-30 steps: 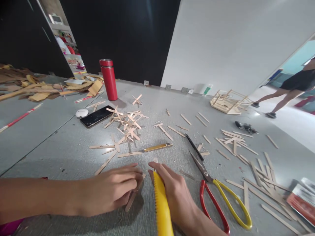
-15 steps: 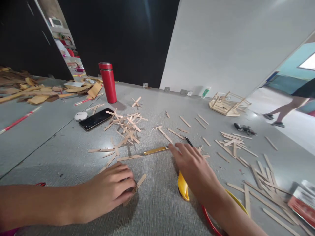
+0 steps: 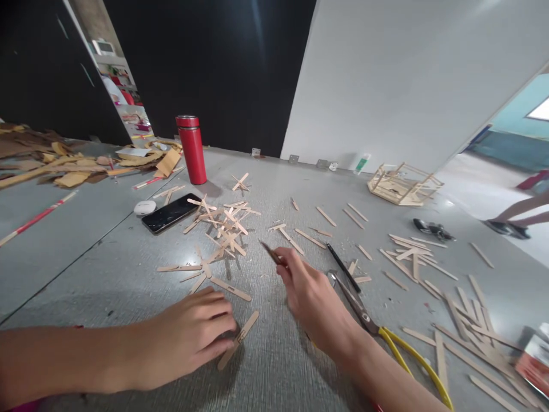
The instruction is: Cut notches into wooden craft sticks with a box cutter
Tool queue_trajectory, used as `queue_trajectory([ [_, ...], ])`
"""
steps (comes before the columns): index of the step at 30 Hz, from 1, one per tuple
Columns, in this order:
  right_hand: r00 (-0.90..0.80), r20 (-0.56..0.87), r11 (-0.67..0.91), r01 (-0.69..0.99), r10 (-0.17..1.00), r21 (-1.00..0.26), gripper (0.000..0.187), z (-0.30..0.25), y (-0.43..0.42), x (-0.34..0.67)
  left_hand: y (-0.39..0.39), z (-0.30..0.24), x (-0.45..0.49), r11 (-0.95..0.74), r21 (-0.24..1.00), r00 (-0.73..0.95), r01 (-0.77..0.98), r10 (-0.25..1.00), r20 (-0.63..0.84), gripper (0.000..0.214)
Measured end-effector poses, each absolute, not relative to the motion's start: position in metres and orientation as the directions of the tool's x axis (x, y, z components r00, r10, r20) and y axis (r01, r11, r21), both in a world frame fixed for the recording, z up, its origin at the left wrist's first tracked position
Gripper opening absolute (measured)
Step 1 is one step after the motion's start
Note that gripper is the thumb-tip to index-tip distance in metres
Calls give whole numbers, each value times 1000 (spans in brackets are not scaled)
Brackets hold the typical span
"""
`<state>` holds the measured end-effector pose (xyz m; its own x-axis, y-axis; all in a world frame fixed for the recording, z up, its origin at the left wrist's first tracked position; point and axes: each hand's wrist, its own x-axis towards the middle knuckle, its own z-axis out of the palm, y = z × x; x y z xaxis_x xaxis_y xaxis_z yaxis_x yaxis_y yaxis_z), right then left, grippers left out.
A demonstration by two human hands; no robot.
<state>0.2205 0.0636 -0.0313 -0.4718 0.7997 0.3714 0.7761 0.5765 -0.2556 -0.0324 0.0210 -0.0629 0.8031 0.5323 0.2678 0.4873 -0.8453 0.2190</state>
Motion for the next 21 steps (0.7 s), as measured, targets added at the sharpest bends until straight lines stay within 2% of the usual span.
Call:
queue_trajectory([
  [2, -278, 342, 426, 745, 898, -513, 22, -30, 50, 218, 22, -60, -33, -850, 234, 810, 472, 523, 264, 16],
  [4, -160, 187, 246, 609, 969, -754, 26, -37, 38, 214, 23, -57, -35, -861, 244, 827, 447, 502, 255, 14],
  [7, -140, -38, 15, 357, 989, -934, 39, -55, 27, 210, 25, -53, -37, -875, 243, 848, 419, 473, 240, 11],
  [10, -202, -86, -23, 298, 976, -954, 41, -70, 24, 211, 28, -51, -38, -878, 240, 855, 415, 467, 228, 13],
  [14, -277, 2, 106, 358, 961, -928, 42, -76, 25, 218, 31, -51, -39, -866, 255, 853, 429, 482, 201, 11],
  [18, -278, 56, 146, 314, 959, -938, 49, -77, 26, 219, 34, -47, -40, -858, 266, 853, 439, 491, 176, 17],
  [21, -225, 74, 120, 195, 971, -974, 34, -73, 27, 219, 34, -42, -42, -869, 274, 871, 411, 464, 165, 15],
])
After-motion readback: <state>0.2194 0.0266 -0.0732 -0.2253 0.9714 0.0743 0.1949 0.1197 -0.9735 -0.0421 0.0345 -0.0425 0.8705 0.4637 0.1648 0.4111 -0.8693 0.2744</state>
